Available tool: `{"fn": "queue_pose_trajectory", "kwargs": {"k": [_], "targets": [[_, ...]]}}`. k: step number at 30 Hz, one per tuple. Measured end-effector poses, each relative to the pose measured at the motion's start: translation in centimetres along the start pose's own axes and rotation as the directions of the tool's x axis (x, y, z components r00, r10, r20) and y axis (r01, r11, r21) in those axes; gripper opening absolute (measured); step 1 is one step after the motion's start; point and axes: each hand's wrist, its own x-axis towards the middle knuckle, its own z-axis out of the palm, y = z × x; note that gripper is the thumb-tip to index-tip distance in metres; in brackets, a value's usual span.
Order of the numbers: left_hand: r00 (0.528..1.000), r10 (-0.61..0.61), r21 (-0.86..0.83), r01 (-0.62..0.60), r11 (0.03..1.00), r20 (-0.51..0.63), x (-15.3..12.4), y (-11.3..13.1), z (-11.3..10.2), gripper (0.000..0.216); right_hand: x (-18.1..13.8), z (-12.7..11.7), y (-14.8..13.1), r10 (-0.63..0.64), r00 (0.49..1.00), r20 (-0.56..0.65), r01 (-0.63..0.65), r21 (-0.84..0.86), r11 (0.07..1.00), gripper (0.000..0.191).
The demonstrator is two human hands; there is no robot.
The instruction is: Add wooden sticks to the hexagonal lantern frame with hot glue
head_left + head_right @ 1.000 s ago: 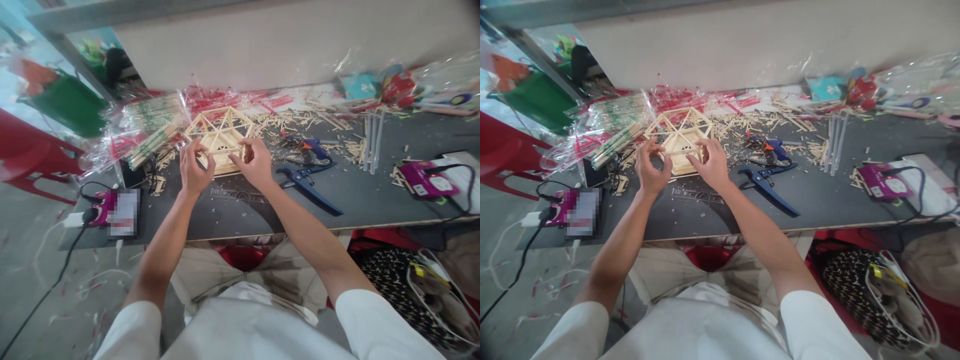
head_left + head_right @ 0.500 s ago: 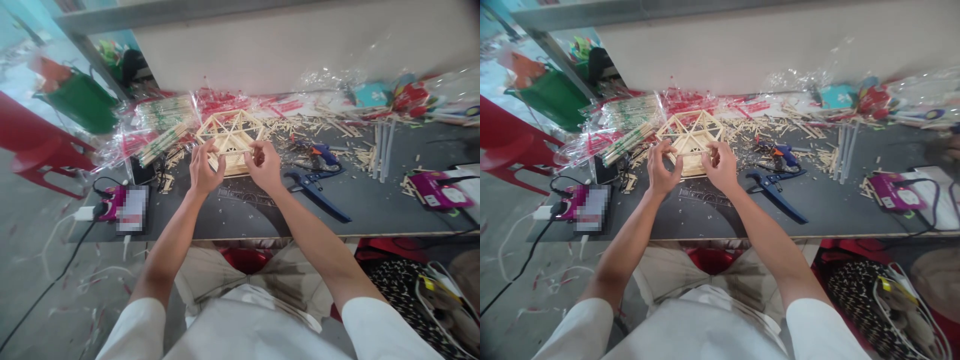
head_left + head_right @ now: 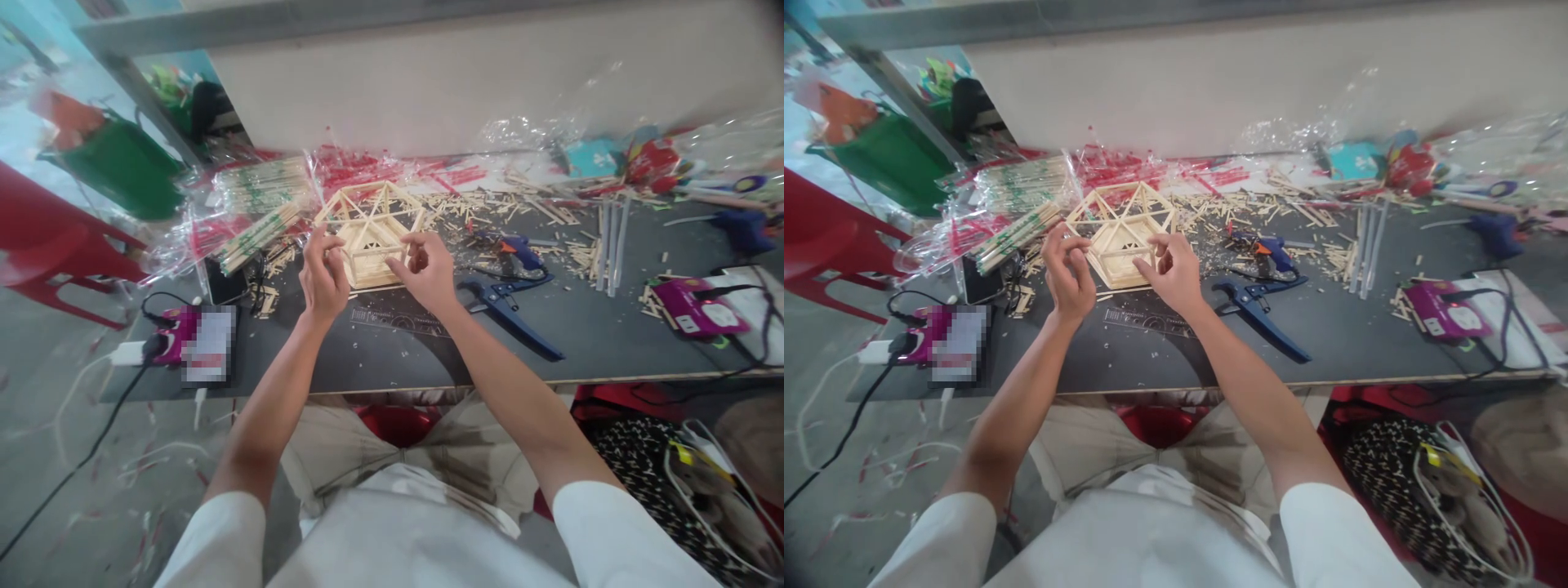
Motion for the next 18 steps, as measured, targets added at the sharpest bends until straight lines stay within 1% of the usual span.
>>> {"fn": "queue_pose_trajectory", "kwargs": {"k": [2, 4, 6, 9, 14, 18], "targets": [[0.999, 0.009, -0.028, -0.01, 1.0, -0.049, -0.06, -0.29, -0.01, 0.041, 0.04, -0.09, 0.04, -0.001, 1.0, 0.007, 0.001, -0.005, 1.0, 0.045], [0.998, -0.001, -0.007, 0.0, 1.0, -0.064, -0.08, -0.56, -0.04, 0.038, 0.08, -0.12, -0.04, -0.006, 1.0, -0.001, 0.006, -0.013, 1.0, 0.045], [0.997, -0.009, 0.023, 0.011, 1.0, -0.074, -0.07, -0.73, -0.06, 0.036, 0.11, -0.11, -0.2, -0.017, 1.0, -0.027, 0.016, -0.025, 1.0, 0.041], [0.996, 0.012, 0.044, -0.008, 0.999, -0.089, 0.02, -0.65, -0.07, 0.03, 0.14, -0.09, -0.48, -0.046, 0.997, -0.069, 0.043, -0.053, 0.998, 0.032], [0.998, 0.01, 0.091, -0.004, 0.996, -0.067, 0.25, -0.19, -0.27, 0.027, 0.14, -0.07, -0.68, -0.091, 0.991, -0.093, 0.08, -0.117, 0.99, 0.018], [1.0, 0.002, 0.089, -0.001, 0.996, -0.006, 0.37, 0.03, -0.37, 0.029, 0.11, -0.04, -0.67, -0.104, 0.989, -0.106, 0.092, -0.114, 0.989, 0.014]]}}
